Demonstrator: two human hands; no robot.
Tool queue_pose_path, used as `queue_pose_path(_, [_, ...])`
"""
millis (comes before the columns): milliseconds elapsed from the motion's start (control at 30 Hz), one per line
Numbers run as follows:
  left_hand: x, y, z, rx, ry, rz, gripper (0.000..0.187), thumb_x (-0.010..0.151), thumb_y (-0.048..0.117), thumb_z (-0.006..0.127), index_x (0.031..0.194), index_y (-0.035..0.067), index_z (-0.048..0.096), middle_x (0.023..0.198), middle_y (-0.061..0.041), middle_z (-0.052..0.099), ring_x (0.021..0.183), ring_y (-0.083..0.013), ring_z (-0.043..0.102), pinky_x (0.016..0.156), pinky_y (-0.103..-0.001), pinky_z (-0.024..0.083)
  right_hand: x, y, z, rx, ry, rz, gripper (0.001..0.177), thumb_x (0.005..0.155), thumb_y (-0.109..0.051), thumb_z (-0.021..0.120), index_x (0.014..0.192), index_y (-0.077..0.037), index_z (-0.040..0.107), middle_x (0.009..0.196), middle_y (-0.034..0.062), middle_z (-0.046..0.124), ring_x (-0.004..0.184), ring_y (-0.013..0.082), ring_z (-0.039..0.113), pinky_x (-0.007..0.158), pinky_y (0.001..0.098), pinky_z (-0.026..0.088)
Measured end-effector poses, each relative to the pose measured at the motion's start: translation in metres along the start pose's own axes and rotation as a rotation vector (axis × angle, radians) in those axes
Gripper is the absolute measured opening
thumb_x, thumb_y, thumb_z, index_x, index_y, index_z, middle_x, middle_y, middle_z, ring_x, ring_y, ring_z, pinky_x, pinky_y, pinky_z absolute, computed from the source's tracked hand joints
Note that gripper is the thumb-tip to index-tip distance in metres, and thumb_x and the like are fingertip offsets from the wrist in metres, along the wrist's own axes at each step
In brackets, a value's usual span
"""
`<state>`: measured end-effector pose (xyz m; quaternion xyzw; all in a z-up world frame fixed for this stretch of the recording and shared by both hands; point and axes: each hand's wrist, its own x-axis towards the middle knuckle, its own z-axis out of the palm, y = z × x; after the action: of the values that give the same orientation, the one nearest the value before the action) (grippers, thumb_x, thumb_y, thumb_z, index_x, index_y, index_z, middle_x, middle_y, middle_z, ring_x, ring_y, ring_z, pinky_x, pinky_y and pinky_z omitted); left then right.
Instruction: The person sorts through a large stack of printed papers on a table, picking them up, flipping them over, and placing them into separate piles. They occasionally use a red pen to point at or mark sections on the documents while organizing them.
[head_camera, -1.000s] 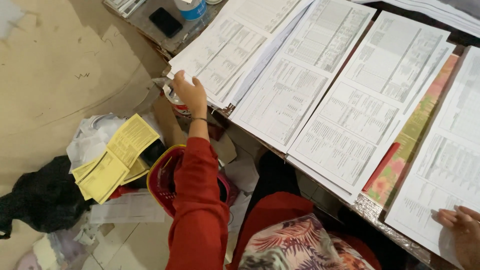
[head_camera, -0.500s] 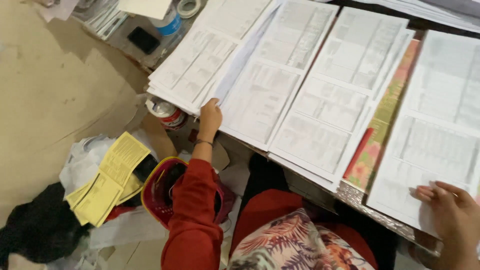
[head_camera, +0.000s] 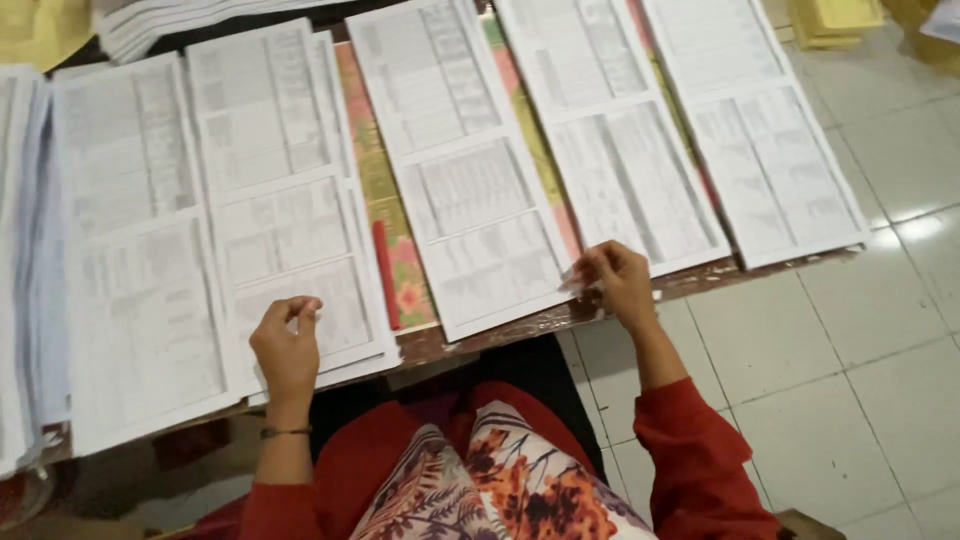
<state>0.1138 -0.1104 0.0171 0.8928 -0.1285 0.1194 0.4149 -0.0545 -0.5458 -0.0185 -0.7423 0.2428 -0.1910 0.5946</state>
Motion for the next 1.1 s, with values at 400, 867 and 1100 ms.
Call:
queue_pose_path(400, [-0.027, 0.190, 0.217, 0.035, -0.551, 0.716, 0.048, 0.093, 0.035, 0.073, 0.130, 0.005, 0.068, 0.133, -0.016, 0.060, 0.126, -0.0394, 0.056, 0.095, -0.053, 0.053, -0.007, 0.092, -0.256, -1.242, 0.266, -0.270, 0.058, 0.085, 0.000, 0.081, 0.141, -0.016, 0.072, 0.159, 0.0181, 0.054, 0.149, 0.0497, 0.041, 0.113, 0.0635, 0.038])
queue_pose_path(867, [-0.085, 0.198, 0.303, 0.233, -0.423, 0.914, 0.046, 0.078, 0.029, 0.091, 0.109, 0.005, 0.067, 0.131, -0.019, 0.060, 0.121, -0.0397, 0.062, 0.099, -0.054, 0.049, 0.017, 0.091, -0.285, -0.988, 0.068, -0.403, 0.034, 0.084, 0.002, 0.083, 0.115, -0.014, 0.079, 0.143, 0.0124, 0.067, 0.133, 0.0389, 0.063, 0.111, 0.0472, 0.054])
queue_pose_path(1100, [-0.077, 0.208, 0.293, 0.180, -0.636, 0.815, 0.021, 0.086, -0.009, 0.068, 0.106, -0.005, 0.073, 0.140, -0.028, 0.062, 0.125, -0.0436, 0.061, 0.097, -0.053, 0.057, 0.028, 0.010, -0.278, -0.479, 0.230, -0.103, 0.014, 0.114, 0.001, 0.057, 0.112, 0.005, 0.070, 0.101, 0.0138, 0.070, 0.093, 0.0260, 0.063, 0.076, 0.0334, 0.053])
